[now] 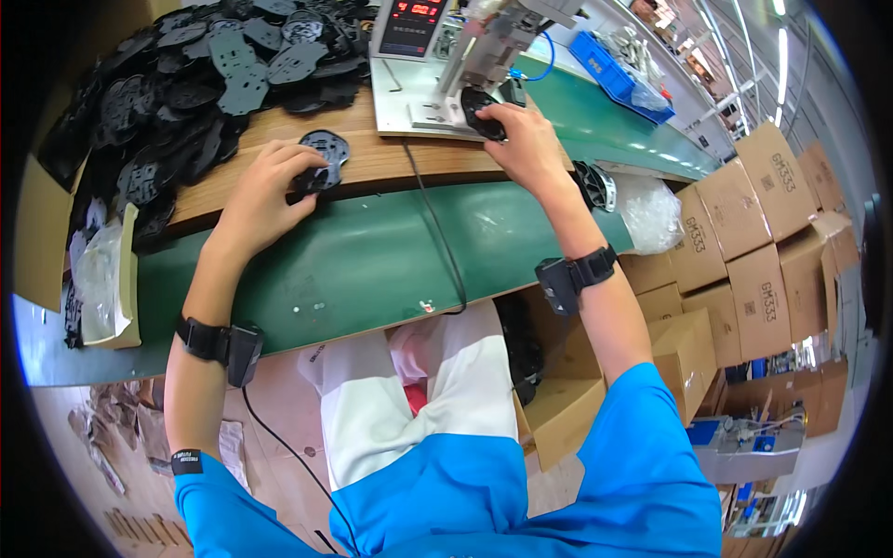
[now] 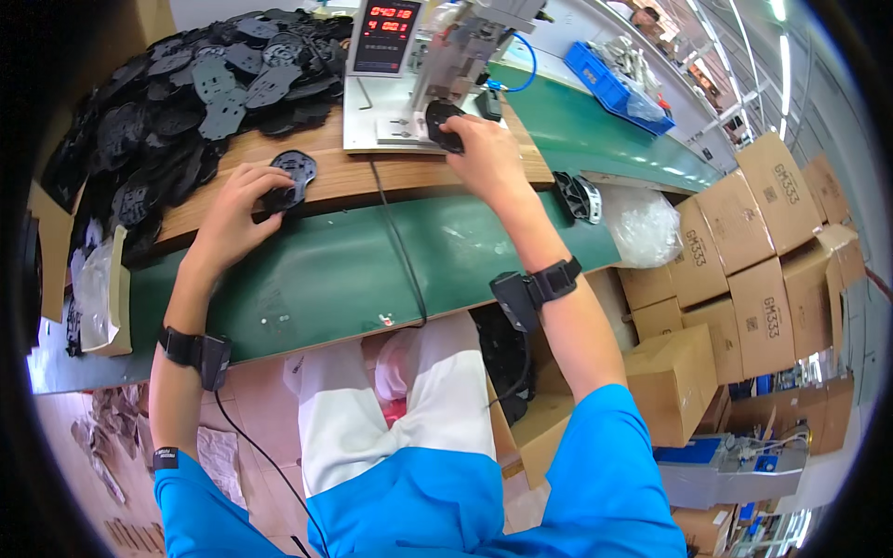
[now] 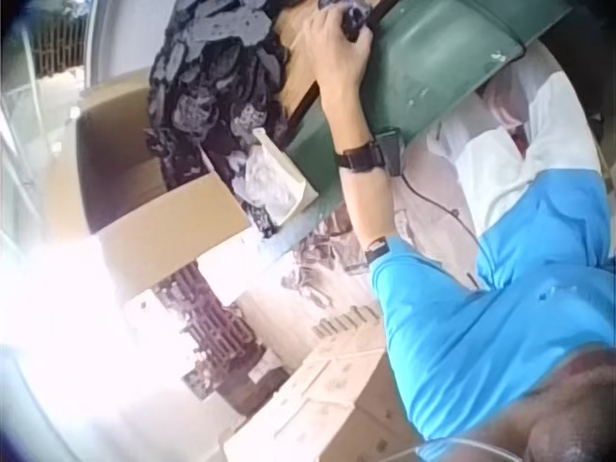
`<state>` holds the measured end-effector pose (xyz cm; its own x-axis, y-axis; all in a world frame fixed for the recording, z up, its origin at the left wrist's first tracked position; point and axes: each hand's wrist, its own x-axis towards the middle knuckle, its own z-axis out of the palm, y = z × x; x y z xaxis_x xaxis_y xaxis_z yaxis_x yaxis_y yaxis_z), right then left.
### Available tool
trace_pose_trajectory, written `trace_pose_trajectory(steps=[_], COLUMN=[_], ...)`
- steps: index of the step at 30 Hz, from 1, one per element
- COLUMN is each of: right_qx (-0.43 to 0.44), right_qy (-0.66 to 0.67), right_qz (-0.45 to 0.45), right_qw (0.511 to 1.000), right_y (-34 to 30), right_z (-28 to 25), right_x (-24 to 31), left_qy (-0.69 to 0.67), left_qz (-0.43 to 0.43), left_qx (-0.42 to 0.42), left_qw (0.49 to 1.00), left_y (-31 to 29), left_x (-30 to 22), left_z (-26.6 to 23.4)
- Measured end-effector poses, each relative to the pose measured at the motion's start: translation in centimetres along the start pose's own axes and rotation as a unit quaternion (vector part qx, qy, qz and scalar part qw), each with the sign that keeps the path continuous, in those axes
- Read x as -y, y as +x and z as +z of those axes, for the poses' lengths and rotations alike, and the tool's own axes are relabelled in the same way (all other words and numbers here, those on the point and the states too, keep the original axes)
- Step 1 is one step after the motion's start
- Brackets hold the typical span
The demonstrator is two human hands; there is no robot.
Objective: Use a specialized press machine to assemble or test black plastic electronic components at a factory workstation.
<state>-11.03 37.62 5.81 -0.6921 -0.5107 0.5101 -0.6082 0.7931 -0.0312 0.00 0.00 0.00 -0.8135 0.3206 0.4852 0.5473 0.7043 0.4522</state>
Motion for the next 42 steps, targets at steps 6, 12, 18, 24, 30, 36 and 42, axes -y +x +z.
trace_pose_trajectory(steps=[6, 12, 18, 24, 30, 36, 42], right_qx=[0.002, -0.002, -0.006, 0.003, 0.008, -0.135, -0.251], right_qy=[-0.018, -0.022, -0.013, -0.012, 0.088, 0.192, 0.145], right_qz=[0.000, -0.005, -0.009, -0.006, 0.033, 0.100, 0.219], right_qw=[1.000, 1.000, 1.000, 1.000, 0.996, 0.967, 0.932], right_y=[0.2, 0.3, 0.3, 0.4, 0.9, -8.3, -28.9], right_z=[-0.2, -0.3, -0.2, -0.5, -2.4, -7.9, -8.9], right_x=[0.8, 0.8, 0.7, 1.2, -0.5, 4.5, 5.8], left_qy=[0.009, 0.009, -0.010, -0.011, -0.029, -0.044, -0.024], left_qz=[0.013, 0.010, -0.010, -0.012, -0.006, -0.032, -0.027], left_qx=[-0.011, -0.011, -0.006, -0.013, -0.036, -0.050, -0.048], left_qw=[1.000, 1.000, 1.000, 1.000, 0.999, 0.997, 0.998], left_y=[-0.4, -0.3, -0.3, -0.3, 0.1, -0.5, -0.2], left_x=[0.4, 0.3, 0.0, -0.1, -0.3, 0.4, 0.1], left_z=[-0.1, -0.3, -0.4, -0.5, -0.5, -0.5, -0.1])
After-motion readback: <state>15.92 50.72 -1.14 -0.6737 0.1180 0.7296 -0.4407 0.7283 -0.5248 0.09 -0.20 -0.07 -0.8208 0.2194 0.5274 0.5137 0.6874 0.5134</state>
